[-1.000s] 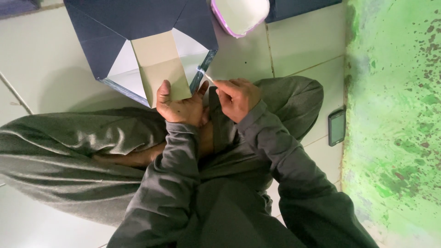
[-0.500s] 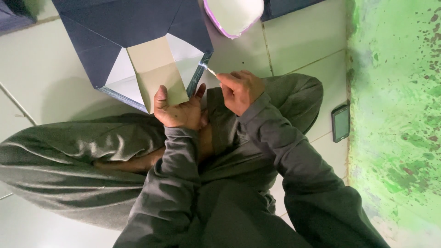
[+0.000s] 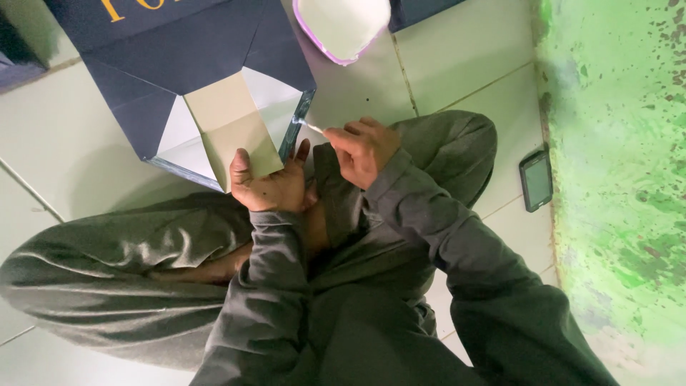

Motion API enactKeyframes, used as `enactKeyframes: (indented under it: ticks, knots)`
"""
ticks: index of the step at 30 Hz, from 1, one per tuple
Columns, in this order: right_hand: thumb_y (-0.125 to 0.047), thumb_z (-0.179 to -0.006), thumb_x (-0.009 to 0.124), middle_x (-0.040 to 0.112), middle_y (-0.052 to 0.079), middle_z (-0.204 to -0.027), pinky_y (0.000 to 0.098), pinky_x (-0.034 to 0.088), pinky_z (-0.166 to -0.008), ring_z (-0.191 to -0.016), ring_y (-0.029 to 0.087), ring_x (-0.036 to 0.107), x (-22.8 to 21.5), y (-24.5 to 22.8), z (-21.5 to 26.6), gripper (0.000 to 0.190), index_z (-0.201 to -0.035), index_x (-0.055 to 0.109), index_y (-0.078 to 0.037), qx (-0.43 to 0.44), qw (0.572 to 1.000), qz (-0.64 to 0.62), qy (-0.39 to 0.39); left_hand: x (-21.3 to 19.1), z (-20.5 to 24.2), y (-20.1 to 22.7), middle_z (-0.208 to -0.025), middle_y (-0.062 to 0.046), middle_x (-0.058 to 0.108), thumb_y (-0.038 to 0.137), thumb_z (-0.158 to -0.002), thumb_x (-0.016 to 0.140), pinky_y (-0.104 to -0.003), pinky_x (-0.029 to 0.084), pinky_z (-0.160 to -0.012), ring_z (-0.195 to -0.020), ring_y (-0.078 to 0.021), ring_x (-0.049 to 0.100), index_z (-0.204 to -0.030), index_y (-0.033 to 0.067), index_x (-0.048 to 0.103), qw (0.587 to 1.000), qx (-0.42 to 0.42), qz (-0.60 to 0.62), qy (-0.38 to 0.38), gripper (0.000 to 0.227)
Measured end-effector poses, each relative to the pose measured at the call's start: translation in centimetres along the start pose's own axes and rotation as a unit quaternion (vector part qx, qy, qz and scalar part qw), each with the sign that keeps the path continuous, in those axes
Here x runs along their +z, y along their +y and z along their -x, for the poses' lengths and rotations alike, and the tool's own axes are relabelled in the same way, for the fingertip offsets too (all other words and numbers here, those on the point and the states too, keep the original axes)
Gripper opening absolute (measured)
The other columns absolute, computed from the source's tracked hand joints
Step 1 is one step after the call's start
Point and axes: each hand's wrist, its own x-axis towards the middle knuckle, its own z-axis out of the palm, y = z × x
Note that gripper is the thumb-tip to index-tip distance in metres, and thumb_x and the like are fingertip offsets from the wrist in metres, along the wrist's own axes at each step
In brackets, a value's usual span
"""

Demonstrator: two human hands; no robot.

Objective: The person applies glue to the interior flaps of a blue paper bag using a small applicator stick and then presses the flaps together to seal the bottom.

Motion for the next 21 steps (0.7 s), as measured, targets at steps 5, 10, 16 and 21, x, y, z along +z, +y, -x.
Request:
enactKeyframes:
  ticks: [5,10,16,21]
  knots:
    - [-0.007,-0.101,0.06,0.069,0.003,-0.084,0.0656,0.066,-0.079,-0.083,0.039,0.072,1.6,2.8,-0.6,0.05,-0.142,0.061,-0.033,0.043,0.999,0.015,-0.006,0.1,0.5,0.1,-0.104,-0.019,0.073,0.031,-0.073,0.071,-0.078,0.049,-0.091,-0.089,-0.0489,0.068,-0.105,0.0049,0.069,1.0,-0.005,-0.011,-0.026,0.042]
    - [-0.005,-0.1,0.06,0.065,0.004,-0.081,0.0595,0.067,-0.068,-0.08,0.039,0.071,0.8,1.7,-1.1,0.044,-0.135,0.065,-0.031,0.066,0.998,0.014,0.008,-0.7,0.0,-0.5,-0.107,-0.019,0.072,0.032,-0.076,0.068,-0.078,0.047,-0.092,-0.092,-0.0512,0.067,-0.11,0.0062,0.067,1.0,0.003,-0.01,-0.004,0.043]
    - [-0.008,-0.1,0.062,0.07,0.007,-0.083,0.056,0.066,-0.065,-0.08,0.037,0.073,0.7,1.0,-0.6,0.037,-0.131,0.068,-0.027,0.027,0.998,0.047,0.014,-0.7,-0.3,-0.4,-0.11,-0.017,0.071,0.033,-0.081,0.069,-0.077,0.048,-0.095,-0.096,-0.0533,0.065,-0.112,0.0065,0.066,0.999,0.011,-0.002,-0.033,0.041]
    - [-0.013,-0.093,0.063,0.064,0.002,-0.079,0.0505,0.065,-0.062,-0.075,0.032,0.07,1.8,2.4,-1.3,0.042,-0.127,0.068,-0.037,0.072,0.99,0.118,0.021,-0.9,-0.5,-0.3,-0.111,-0.018,0.071,0.034,-0.078,0.068,-0.075,0.043,-0.099,-0.098,-0.051,0.066,-0.114,0.0064,0.067,0.998,0.002,-0.029,-0.055,0.046]
